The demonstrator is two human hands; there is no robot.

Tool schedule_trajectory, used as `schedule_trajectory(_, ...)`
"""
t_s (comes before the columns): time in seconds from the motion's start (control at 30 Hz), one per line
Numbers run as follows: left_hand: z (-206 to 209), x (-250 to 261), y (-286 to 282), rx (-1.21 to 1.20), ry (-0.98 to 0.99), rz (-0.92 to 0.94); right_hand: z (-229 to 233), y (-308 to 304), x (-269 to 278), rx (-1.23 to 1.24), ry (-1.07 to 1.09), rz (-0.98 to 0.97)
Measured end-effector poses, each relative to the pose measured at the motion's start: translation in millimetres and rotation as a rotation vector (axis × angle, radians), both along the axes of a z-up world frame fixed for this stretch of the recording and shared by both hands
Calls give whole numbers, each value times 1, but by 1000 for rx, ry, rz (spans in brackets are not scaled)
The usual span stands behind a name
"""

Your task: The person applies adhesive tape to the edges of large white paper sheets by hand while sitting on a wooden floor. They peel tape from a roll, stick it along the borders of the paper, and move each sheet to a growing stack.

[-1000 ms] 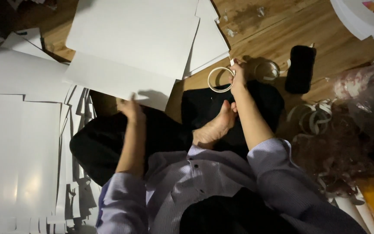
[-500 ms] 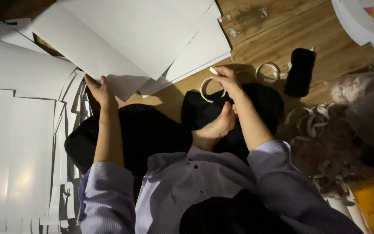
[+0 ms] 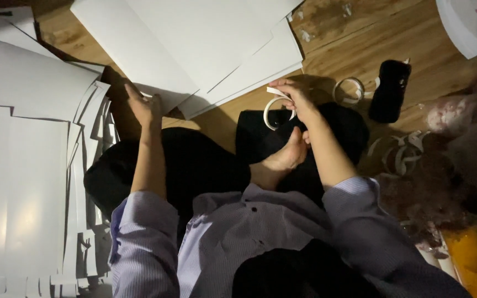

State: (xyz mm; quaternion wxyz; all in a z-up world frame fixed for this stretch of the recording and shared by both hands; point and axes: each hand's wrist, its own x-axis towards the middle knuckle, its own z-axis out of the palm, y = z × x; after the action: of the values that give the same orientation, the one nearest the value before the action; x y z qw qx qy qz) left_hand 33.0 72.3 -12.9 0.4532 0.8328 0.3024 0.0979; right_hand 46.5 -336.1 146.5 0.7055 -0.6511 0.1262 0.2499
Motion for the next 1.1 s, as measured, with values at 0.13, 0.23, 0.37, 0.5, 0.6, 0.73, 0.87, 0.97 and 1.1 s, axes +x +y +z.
schedule_trajectory(0.13, 87, -19, -38, 264, -98, -26, 28, 13, -4, -88, -81, 83)
schedule_trajectory(0.23, 71, -29, -90, -241, -233, -270, 20, 24, -7, -132, -171, 226)
schedule_trajectory(0.37, 174, -65, -167, -605, -165, -417, 64, 55, -21, -219, -351, 371)
schedule_trajectory(0.5, 188, -76, -182, -701, -205, -374, 103, 71, -43, -228, -528, 440)
schedule_trajectory(0.6, 198, -87, -178, -691, -230, -330, 106, 76, -55, -197, -535, 429)
schedule_trajectory(0.73, 172, -98, -161, -707, -189, -348, 97, 76, -65, -178, -529, 456)
schedule_trajectory(0.87, 181, -108, -153, -693, -240, -342, 114, 77, -79, -187, -560, 440)
schedule_trajectory(0.97, 201, -118, -151, -710, -227, -308, 115, 77, -83, -166, -559, 440)
schedule_trajectory(1.1, 213, -121, -163, -691, -209, -347, 113, 81, -85, -159, -567, 434)
